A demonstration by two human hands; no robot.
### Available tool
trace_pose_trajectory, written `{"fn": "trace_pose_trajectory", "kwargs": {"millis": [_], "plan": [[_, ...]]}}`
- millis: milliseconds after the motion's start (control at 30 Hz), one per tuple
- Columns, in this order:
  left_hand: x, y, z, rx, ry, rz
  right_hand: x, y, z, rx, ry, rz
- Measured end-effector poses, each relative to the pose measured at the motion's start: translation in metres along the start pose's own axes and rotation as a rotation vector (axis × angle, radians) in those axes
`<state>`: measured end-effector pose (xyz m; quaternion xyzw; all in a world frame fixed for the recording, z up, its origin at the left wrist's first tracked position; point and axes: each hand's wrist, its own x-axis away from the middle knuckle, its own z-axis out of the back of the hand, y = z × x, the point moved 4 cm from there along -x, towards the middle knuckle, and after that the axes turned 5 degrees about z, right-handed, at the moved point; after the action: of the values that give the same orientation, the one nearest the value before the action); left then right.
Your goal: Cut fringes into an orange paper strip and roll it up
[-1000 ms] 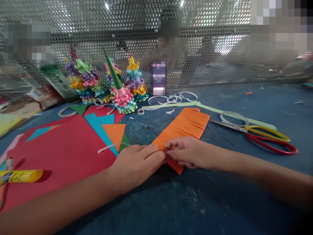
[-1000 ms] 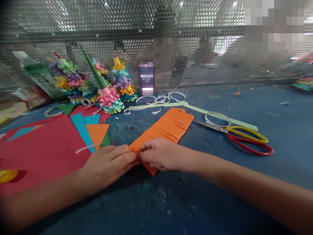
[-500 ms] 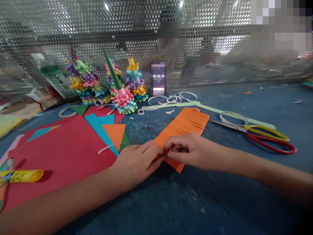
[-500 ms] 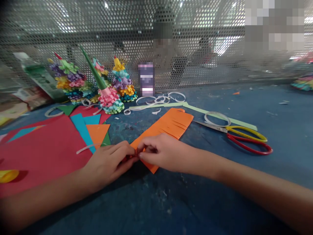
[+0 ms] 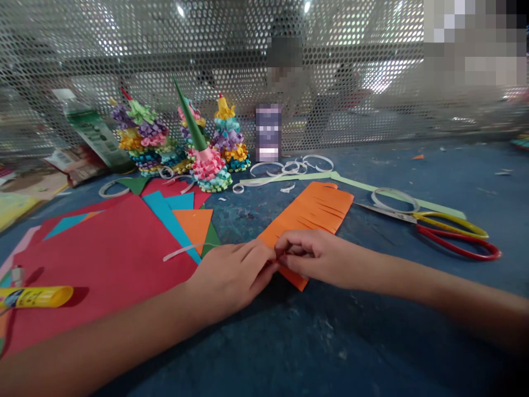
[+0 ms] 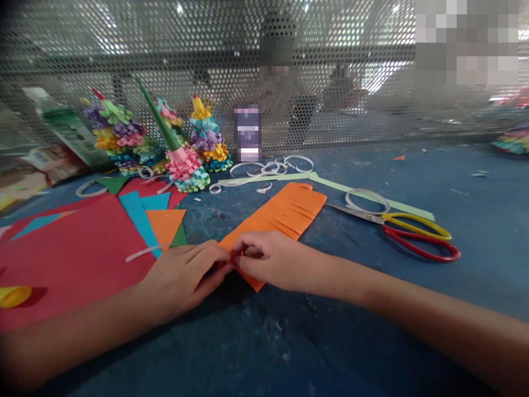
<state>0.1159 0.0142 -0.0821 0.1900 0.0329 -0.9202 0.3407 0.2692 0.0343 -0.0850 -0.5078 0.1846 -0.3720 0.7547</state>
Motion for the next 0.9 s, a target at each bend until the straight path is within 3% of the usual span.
{"fn": "trace_pose_trajectory", "kwargs": {"millis": [133, 367, 567, 800, 900], "plan": [[0.001, -0.001, -0.002, -0.010, -0.011, -0.003, 0.000, -0.001, -0.001, -0.076, -0.049, -0.092], [-0.001, 0.001, -0.001, -0.042, 0.015, -0.027, -0.002, 0.005, -0.001, -0.072, 0.017, -0.069], [-0.001, 0.003, 0.002, -0.023, 0.015, -0.042, -0.002, 0.006, -0.001, -0.102, -0.023, -0.160], [-0.001, -0.001, -0.003, -0.062, -0.001, 0.030, 0.001, -0.004, -0.002, 0.052, 0.082, 0.066], [-0.002, -0.001, -0.002, -0.046, -0.008, 0.048, 0.001, -0.004, -0.004, 0.001, 0.069, 0.028]]}}
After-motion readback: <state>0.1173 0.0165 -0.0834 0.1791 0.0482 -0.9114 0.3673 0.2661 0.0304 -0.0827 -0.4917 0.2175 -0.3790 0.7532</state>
